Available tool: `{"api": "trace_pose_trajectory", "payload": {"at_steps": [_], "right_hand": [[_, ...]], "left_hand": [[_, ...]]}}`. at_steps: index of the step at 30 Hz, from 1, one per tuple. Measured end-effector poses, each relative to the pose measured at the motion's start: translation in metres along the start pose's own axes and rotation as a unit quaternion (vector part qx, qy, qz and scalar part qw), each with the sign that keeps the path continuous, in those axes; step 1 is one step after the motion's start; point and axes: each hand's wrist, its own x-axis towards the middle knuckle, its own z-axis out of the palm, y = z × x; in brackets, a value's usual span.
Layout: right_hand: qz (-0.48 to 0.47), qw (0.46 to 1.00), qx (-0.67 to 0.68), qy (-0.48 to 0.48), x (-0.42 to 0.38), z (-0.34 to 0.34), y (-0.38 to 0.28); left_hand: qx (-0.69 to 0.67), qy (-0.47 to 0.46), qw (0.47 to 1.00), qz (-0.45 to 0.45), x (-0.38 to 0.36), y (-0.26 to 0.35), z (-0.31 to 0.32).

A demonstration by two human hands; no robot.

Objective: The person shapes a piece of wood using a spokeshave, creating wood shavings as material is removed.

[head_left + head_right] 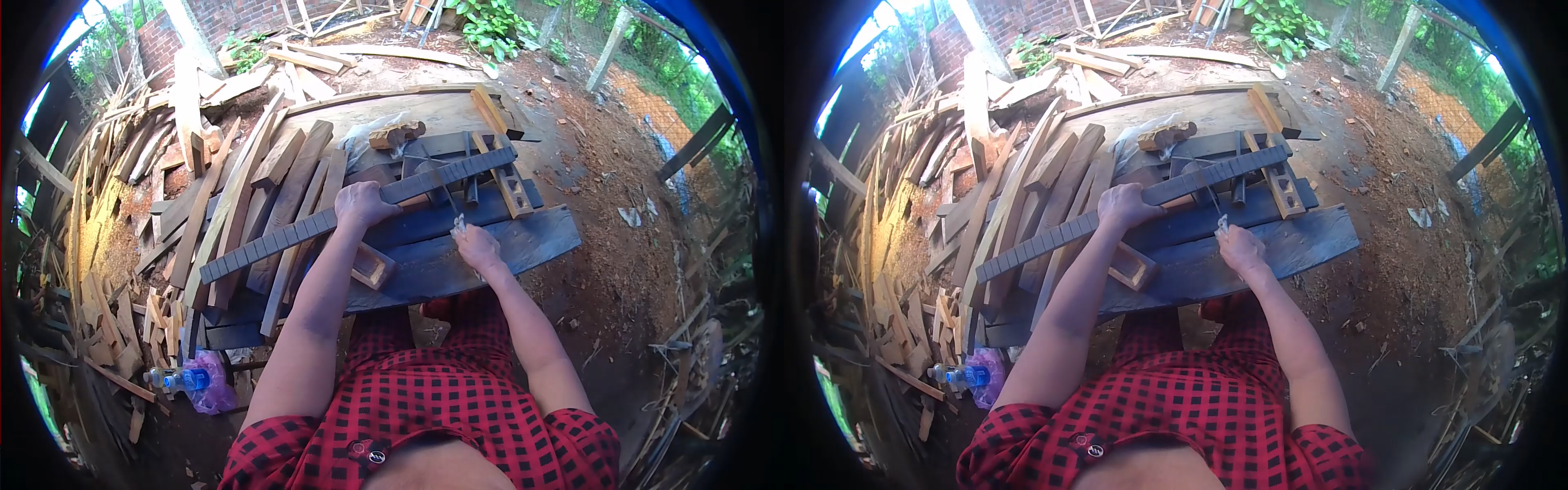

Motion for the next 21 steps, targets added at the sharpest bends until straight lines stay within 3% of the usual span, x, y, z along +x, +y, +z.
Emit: {"api": "trace_pose_trajectory", "payload": {"at_steps": [15,21], "right_hand": [[-0.002,0.997,0.056,0.045,-0.005,0.021,0.017],[-0.020,0.999,-0.019,0.043,0.005,0.017,0.008]], "left_hand": [[-0.004,-0.005,1.000,0.003,-0.002,0.002,-0.004],[0.000,-0.003,1.000,-0.001,0.000,0.000,-0.001]]}}
